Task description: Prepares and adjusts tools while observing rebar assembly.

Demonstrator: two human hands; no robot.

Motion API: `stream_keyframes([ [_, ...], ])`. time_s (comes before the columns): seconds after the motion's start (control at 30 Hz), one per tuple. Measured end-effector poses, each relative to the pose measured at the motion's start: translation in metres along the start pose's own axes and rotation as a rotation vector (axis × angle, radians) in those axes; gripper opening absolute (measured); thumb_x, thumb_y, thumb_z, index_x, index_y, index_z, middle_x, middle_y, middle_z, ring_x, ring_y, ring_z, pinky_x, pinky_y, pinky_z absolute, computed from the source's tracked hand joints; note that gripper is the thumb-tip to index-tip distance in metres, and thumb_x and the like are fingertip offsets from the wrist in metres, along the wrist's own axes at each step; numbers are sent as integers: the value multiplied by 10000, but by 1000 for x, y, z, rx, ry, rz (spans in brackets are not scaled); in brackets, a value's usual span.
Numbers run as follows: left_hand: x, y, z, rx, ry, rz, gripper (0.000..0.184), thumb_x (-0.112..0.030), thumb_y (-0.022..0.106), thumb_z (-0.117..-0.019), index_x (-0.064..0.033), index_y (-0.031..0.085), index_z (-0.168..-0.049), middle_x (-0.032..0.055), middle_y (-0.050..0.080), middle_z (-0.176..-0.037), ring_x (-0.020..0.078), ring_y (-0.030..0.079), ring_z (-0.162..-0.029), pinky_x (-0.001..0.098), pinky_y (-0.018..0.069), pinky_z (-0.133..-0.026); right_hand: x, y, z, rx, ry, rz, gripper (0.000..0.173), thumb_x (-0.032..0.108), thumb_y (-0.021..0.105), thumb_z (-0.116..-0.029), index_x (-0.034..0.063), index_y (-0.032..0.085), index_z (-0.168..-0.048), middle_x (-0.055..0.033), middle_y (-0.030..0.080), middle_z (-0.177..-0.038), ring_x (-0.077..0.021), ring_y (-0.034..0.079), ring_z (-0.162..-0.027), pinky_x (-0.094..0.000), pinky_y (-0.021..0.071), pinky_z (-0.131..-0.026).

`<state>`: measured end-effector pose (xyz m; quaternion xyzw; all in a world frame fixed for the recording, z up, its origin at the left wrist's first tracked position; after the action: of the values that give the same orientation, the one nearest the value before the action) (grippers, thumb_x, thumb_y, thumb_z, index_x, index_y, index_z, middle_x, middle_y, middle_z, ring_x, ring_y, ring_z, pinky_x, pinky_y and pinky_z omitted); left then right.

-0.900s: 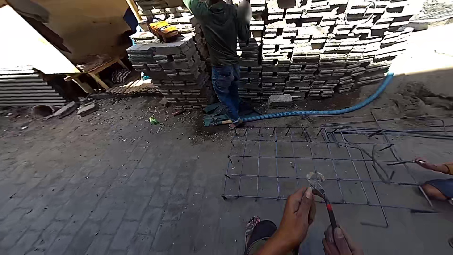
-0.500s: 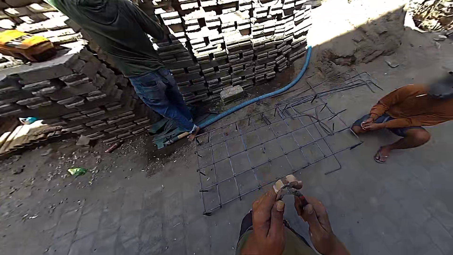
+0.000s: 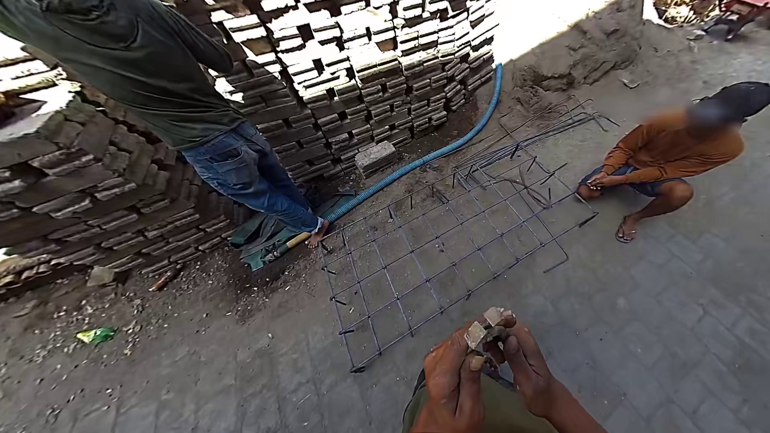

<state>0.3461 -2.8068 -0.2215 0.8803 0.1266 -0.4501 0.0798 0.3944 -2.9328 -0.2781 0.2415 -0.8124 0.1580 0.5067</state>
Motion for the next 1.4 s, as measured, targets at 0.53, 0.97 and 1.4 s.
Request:
stream_keyframes([
  [0.53,42,32,30,428,-405,-24,392,-341,401,-1104,-18,594,-992,-3,573,-634,-3,579,-573,173,527,-590,-17,-74,80,-123,400,94,361,243,580,-1041,-70,629,-869,-38,570,-743,23,494,-683,-122,403,-644],
  [0.97,102,259,20,486,-575,190,633,-677,488,-957,-111,494,-1241,-138,478,-693,-85,437,-579,116,398,-544,-41,-287,111,-126,460,381,229,131,549,-1042,-36,702,-1071,-162,689,-993,-167,674,-905,-272,551,-862],
  [1.4,169,439,-27,600,-1014,107,295,-96,553,-1003,53,540,-1258,-55,648,-737,-13,528,-523,172,465,-501,-91,-478,112,-24,565,359,243,105,526,-1030,-25,711,-1120,-180,708,-1099,-264,709,-990,-423,578,-896],
])
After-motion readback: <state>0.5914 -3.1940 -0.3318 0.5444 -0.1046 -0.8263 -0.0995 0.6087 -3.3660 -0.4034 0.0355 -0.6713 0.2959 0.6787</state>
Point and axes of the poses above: each hand's wrist, its own z-axis away from the middle knuckle, its own y-axis out of the palm, x = y × z, the point moved 1 cm from there along -z, towards the middle knuckle
